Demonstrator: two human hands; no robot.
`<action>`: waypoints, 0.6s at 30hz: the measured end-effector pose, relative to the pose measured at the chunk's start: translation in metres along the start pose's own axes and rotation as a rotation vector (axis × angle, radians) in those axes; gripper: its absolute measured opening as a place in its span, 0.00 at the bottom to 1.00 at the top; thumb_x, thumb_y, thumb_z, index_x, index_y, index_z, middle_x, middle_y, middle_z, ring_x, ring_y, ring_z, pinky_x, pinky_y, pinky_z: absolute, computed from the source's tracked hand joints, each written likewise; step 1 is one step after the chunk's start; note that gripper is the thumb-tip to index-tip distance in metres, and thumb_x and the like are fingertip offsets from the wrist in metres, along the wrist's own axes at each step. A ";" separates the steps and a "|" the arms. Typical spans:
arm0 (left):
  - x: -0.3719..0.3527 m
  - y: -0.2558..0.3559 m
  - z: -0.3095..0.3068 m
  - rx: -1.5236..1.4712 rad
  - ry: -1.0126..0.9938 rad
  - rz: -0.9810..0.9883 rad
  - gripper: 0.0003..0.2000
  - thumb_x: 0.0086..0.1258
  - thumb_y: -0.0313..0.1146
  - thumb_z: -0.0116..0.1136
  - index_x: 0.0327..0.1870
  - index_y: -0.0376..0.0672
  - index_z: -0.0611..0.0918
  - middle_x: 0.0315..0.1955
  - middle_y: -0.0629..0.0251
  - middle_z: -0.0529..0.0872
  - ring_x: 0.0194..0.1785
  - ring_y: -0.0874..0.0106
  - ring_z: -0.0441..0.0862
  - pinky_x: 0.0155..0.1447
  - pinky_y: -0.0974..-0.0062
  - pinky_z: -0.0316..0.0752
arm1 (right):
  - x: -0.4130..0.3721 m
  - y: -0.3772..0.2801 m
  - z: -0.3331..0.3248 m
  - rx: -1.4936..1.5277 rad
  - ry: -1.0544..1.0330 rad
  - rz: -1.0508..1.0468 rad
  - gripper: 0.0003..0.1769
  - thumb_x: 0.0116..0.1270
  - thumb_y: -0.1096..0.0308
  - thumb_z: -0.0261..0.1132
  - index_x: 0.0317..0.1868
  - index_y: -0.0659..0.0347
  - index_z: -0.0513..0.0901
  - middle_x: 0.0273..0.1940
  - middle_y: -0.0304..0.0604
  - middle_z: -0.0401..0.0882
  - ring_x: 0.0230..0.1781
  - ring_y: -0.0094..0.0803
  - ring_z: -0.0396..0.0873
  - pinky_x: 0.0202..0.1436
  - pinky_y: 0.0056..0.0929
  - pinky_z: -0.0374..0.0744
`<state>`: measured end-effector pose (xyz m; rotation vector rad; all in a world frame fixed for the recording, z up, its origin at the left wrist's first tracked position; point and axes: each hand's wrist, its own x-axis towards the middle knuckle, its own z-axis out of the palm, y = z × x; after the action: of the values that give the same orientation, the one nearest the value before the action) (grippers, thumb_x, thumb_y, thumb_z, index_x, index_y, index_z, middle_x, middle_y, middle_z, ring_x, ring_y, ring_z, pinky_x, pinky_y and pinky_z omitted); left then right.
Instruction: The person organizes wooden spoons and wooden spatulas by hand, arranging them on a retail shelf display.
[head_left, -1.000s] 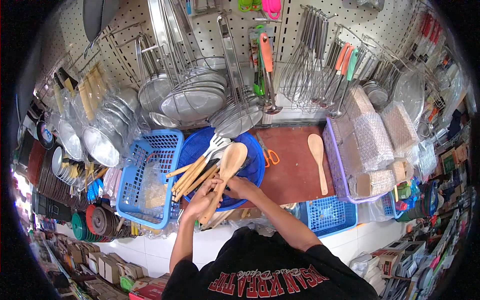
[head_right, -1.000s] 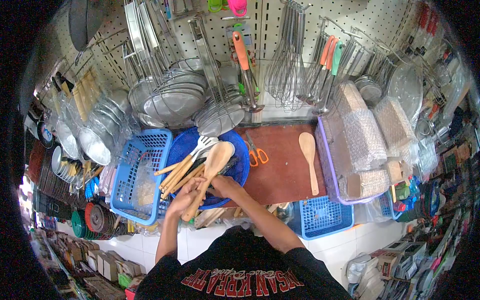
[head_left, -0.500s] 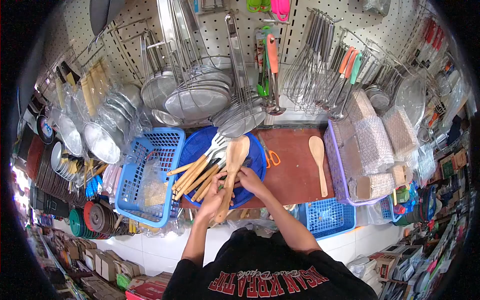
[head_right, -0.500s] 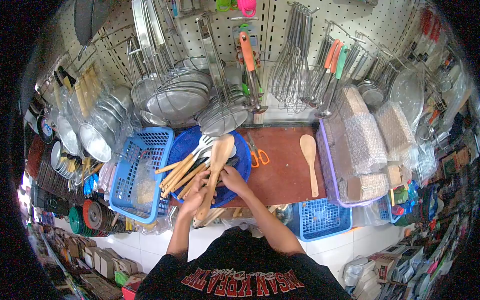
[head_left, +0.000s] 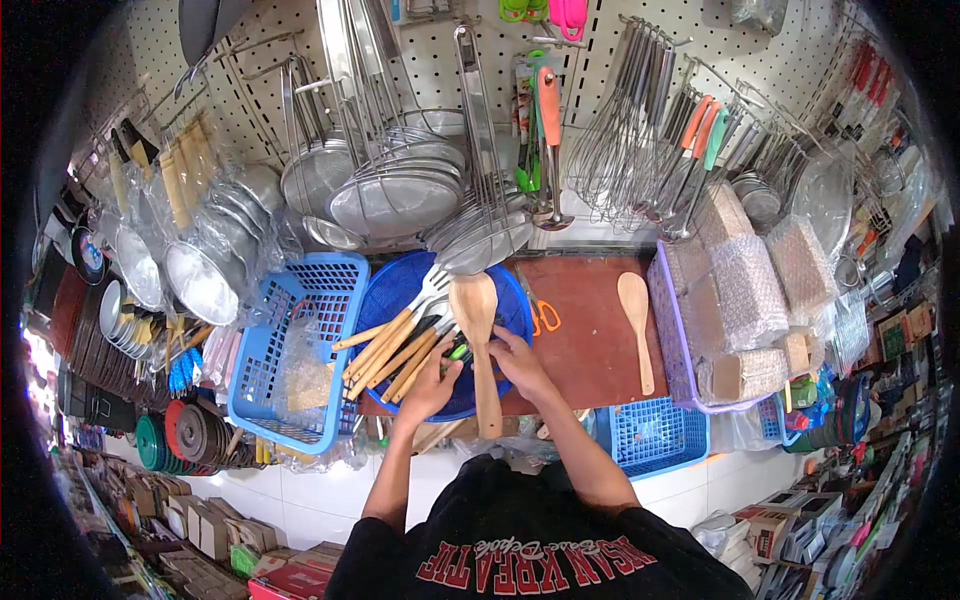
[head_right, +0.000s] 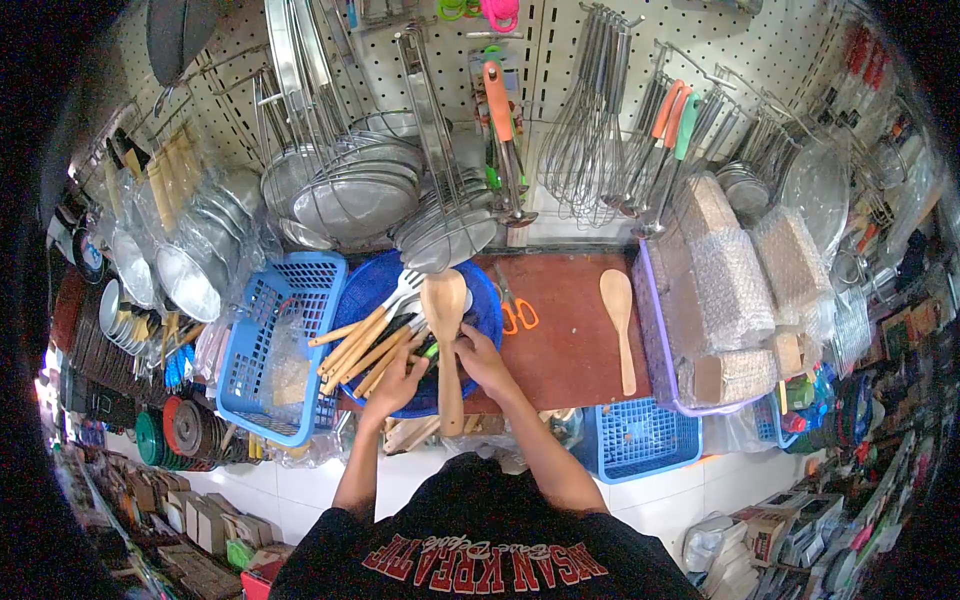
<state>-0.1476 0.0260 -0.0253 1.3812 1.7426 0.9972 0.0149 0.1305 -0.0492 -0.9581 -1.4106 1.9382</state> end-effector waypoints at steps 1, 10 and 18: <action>0.001 -0.005 -0.001 -0.011 0.018 -0.023 0.22 0.72 0.38 0.55 0.61 0.34 0.72 0.40 0.51 0.81 0.44 0.63 0.79 0.54 0.69 0.72 | 0.000 0.000 -0.001 0.039 -0.001 0.006 0.24 0.73 0.71 0.51 0.68 0.65 0.65 0.44 0.45 0.81 0.36 0.33 0.84 0.40 0.29 0.84; 0.003 -0.021 -0.016 0.202 0.085 -0.002 0.21 0.68 0.38 0.59 0.57 0.34 0.76 0.51 0.44 0.80 0.57 0.50 0.77 0.63 0.62 0.69 | -0.024 -0.013 -0.009 0.127 -0.014 0.046 0.23 0.74 0.72 0.50 0.67 0.66 0.64 0.44 0.51 0.80 0.35 0.38 0.84 0.41 0.33 0.84; 0.002 0.014 -0.020 0.219 0.220 0.125 0.13 0.67 0.29 0.58 0.52 0.38 0.81 0.47 0.53 0.82 0.49 0.58 0.80 0.54 0.65 0.74 | -0.026 -0.013 -0.002 0.095 0.007 0.082 0.22 0.75 0.71 0.50 0.67 0.64 0.63 0.46 0.49 0.79 0.39 0.38 0.84 0.42 0.34 0.85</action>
<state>-0.1589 0.0270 -0.0041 1.5828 1.9964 1.0864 0.0316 0.1153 -0.0316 -0.9912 -1.2819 2.0406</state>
